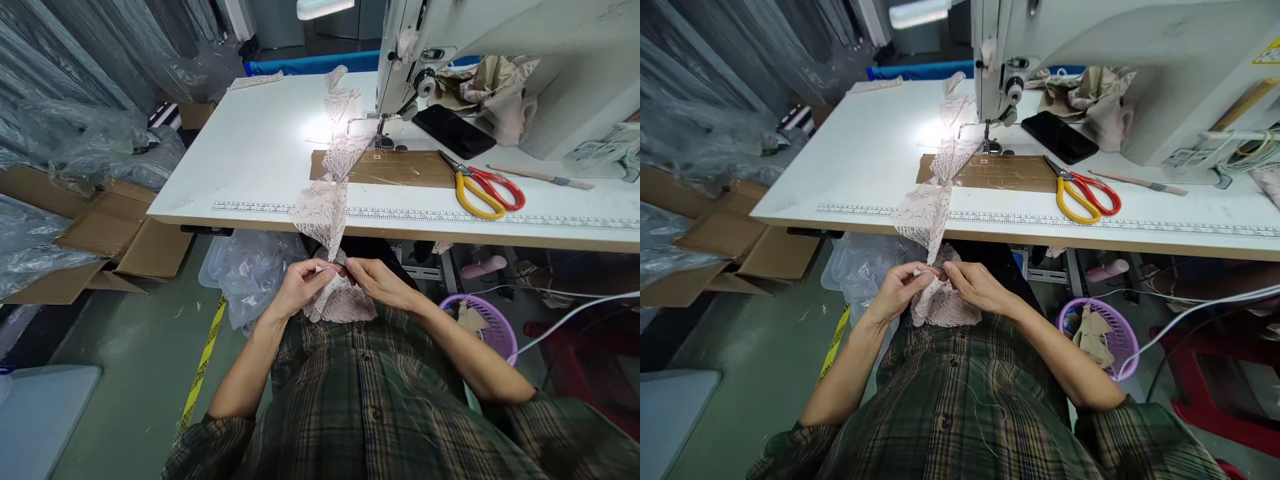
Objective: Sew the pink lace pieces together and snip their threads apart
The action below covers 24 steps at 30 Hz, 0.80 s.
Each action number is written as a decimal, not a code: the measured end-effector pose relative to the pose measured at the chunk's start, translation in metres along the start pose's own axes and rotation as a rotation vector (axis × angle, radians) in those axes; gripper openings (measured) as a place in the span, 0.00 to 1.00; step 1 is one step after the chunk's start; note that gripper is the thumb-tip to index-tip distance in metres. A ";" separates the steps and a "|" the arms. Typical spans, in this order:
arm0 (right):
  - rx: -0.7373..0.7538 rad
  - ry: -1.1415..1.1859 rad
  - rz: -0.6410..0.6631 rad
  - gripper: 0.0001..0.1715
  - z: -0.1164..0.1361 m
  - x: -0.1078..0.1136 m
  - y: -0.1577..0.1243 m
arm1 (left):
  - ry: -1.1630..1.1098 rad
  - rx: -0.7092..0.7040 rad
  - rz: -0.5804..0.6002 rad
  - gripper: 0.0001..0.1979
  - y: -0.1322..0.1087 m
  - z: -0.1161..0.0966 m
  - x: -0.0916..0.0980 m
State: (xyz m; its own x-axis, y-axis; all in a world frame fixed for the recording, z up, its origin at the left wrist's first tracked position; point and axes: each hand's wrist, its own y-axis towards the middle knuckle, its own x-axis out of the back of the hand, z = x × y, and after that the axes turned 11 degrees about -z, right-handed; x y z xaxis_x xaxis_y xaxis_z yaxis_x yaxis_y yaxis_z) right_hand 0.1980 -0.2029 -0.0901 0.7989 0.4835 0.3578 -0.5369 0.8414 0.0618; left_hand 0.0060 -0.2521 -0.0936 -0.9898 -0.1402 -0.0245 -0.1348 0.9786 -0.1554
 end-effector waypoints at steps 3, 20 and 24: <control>0.048 -0.053 -0.012 0.31 0.001 -0.006 0.008 | 0.008 -0.014 -0.005 0.17 -0.001 0.001 0.000; 0.080 -0.131 -0.104 0.25 -0.006 -0.013 0.002 | 0.085 0.004 -0.011 0.13 -0.003 -0.009 0.000; -0.013 0.063 0.024 0.23 -0.015 -0.022 -0.011 | 0.063 0.007 -0.033 0.15 -0.001 -0.004 -0.002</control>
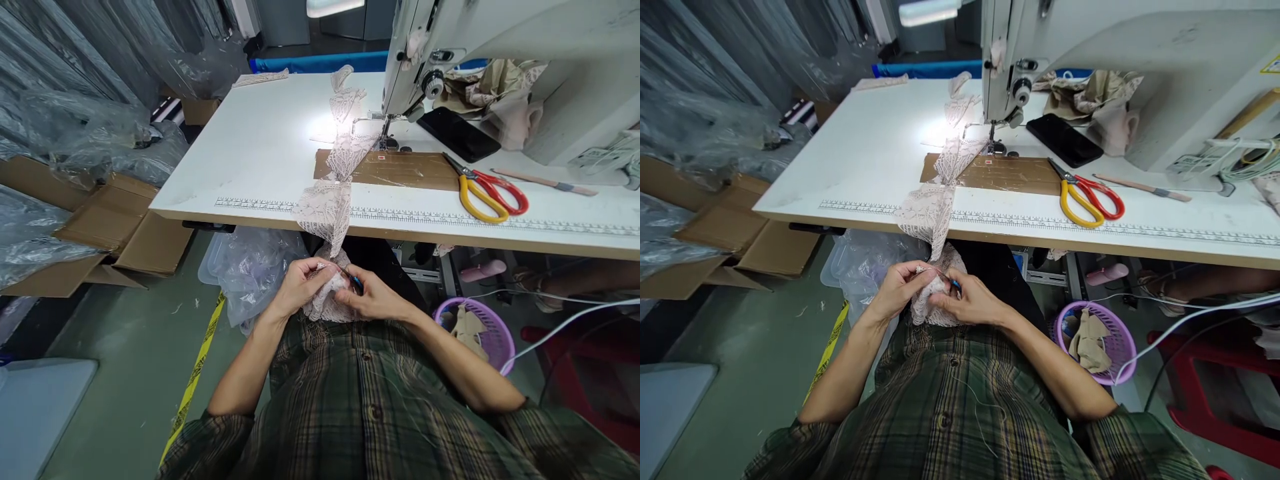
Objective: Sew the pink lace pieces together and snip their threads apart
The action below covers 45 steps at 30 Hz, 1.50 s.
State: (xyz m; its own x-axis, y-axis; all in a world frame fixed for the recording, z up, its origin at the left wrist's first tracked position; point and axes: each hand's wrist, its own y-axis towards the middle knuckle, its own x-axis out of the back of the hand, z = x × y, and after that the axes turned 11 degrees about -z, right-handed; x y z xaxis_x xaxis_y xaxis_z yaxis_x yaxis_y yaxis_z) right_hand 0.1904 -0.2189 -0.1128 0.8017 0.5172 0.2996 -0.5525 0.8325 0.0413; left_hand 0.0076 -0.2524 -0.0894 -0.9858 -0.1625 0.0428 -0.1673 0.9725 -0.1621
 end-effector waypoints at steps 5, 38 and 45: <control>-0.082 -0.020 0.098 0.21 -0.013 0.006 -0.016 | 0.171 -0.097 -0.063 0.16 0.012 0.023 -0.003; 0.159 0.115 -0.177 0.05 0.030 0.010 -0.019 | -0.171 -0.085 0.351 0.25 0.016 0.008 -0.003; 0.018 0.012 -0.188 0.14 0.020 0.021 -0.016 | -0.049 0.029 0.109 0.16 0.002 0.003 -0.003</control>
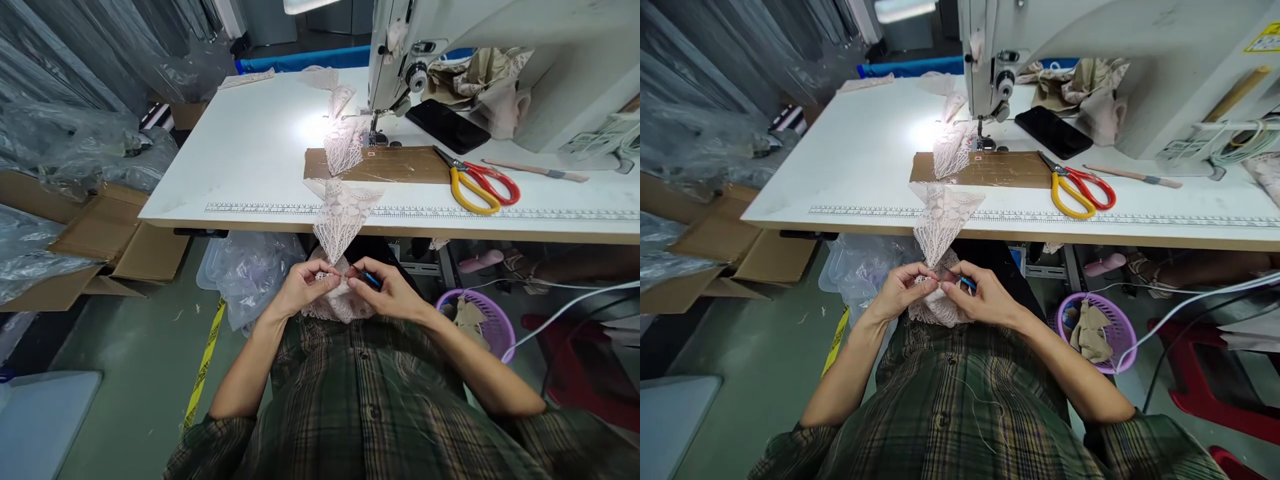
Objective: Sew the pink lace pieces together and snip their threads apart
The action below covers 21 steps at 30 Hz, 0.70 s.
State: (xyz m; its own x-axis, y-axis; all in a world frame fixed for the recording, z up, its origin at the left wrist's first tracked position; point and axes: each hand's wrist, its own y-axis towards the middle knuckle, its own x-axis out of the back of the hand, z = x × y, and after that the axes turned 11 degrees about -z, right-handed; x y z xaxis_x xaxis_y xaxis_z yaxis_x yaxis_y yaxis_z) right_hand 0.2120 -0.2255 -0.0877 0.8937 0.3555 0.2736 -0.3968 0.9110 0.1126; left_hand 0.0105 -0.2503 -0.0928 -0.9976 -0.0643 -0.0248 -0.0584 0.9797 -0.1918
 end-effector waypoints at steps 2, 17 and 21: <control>-0.008 -0.036 0.042 0.20 -0.004 0.001 0.004 | 0.024 0.004 -0.030 0.15 -0.003 -0.003 0.003; 0.054 -0.135 0.122 0.28 -0.007 -0.015 0.028 | 0.054 -0.034 -0.033 0.11 -0.006 -0.006 0.007; 0.078 -0.177 0.150 0.28 -0.004 -0.012 0.024 | 0.082 -0.009 -0.028 0.13 -0.004 -0.010 0.008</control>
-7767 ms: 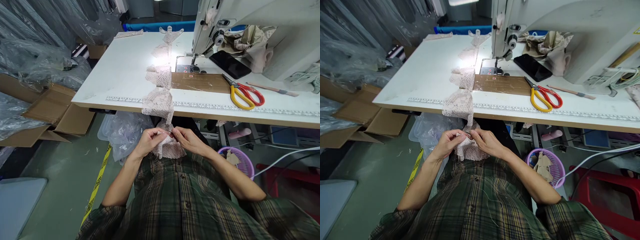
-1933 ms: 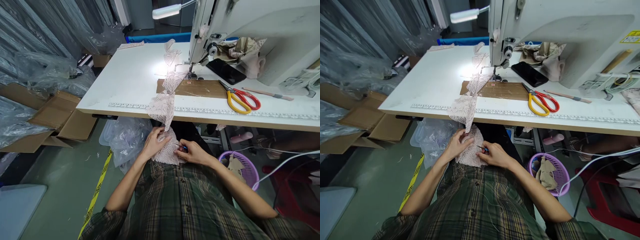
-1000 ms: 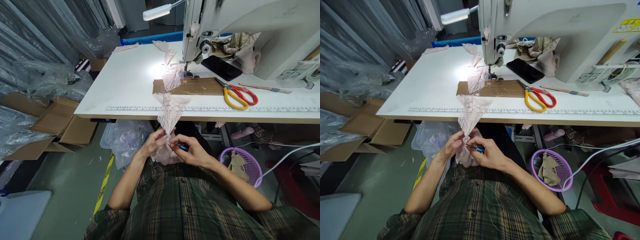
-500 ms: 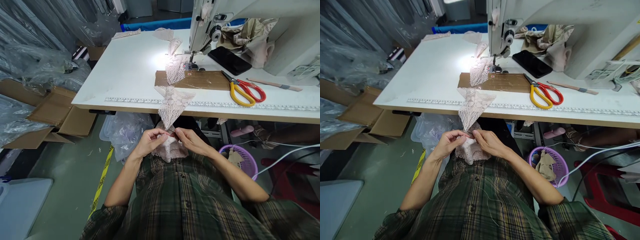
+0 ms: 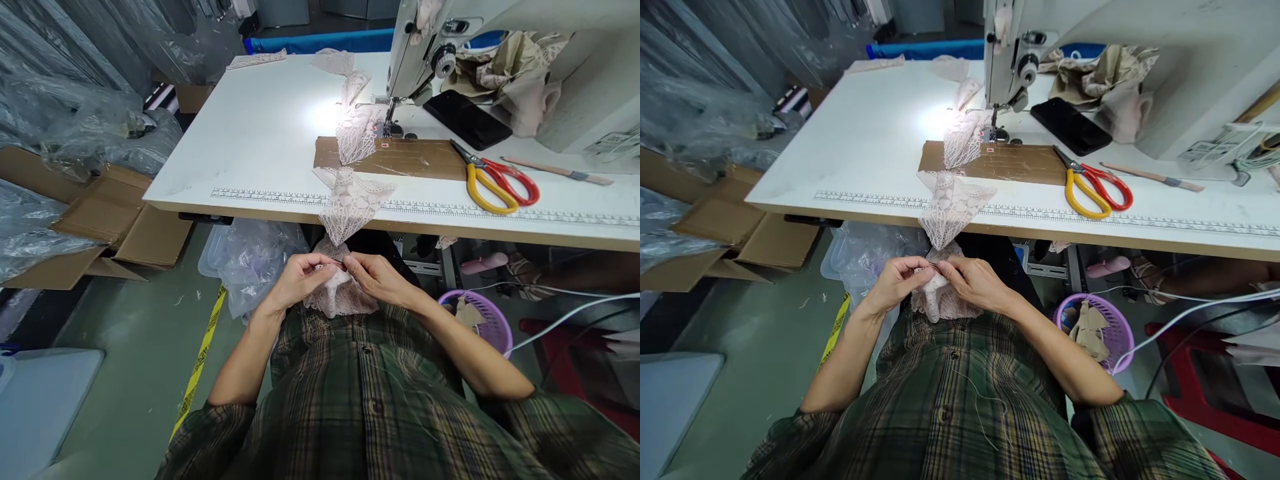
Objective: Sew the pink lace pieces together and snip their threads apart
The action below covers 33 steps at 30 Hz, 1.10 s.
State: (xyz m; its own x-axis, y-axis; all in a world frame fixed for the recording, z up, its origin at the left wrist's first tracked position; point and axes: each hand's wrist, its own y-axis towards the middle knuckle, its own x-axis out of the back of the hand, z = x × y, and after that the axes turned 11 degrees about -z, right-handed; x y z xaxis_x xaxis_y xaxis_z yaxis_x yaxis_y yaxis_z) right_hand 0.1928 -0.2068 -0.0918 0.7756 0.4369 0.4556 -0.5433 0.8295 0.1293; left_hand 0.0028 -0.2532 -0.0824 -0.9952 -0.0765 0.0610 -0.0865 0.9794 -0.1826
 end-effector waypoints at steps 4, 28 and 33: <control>0.016 -0.112 -0.051 0.25 0.002 -0.001 0.002 | 0.055 -0.005 -0.010 0.13 0.000 -0.001 0.000; 0.055 0.007 -0.416 0.11 -0.004 0.026 -0.020 | -0.251 -0.059 -0.199 0.21 0.039 0.016 -0.025; 0.078 0.052 -0.600 0.13 0.008 0.038 -0.022 | 0.300 -0.313 0.256 0.11 0.011 0.005 -0.002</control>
State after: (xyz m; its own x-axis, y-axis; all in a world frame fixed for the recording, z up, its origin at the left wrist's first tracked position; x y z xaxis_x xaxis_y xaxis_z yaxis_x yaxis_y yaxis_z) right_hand 0.2312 -0.2114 -0.0700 0.9675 -0.0806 0.2398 -0.0272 0.9091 0.4156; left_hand 0.0035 -0.2437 -0.0896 -0.9218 0.1854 0.3404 0.2220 0.9724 0.0718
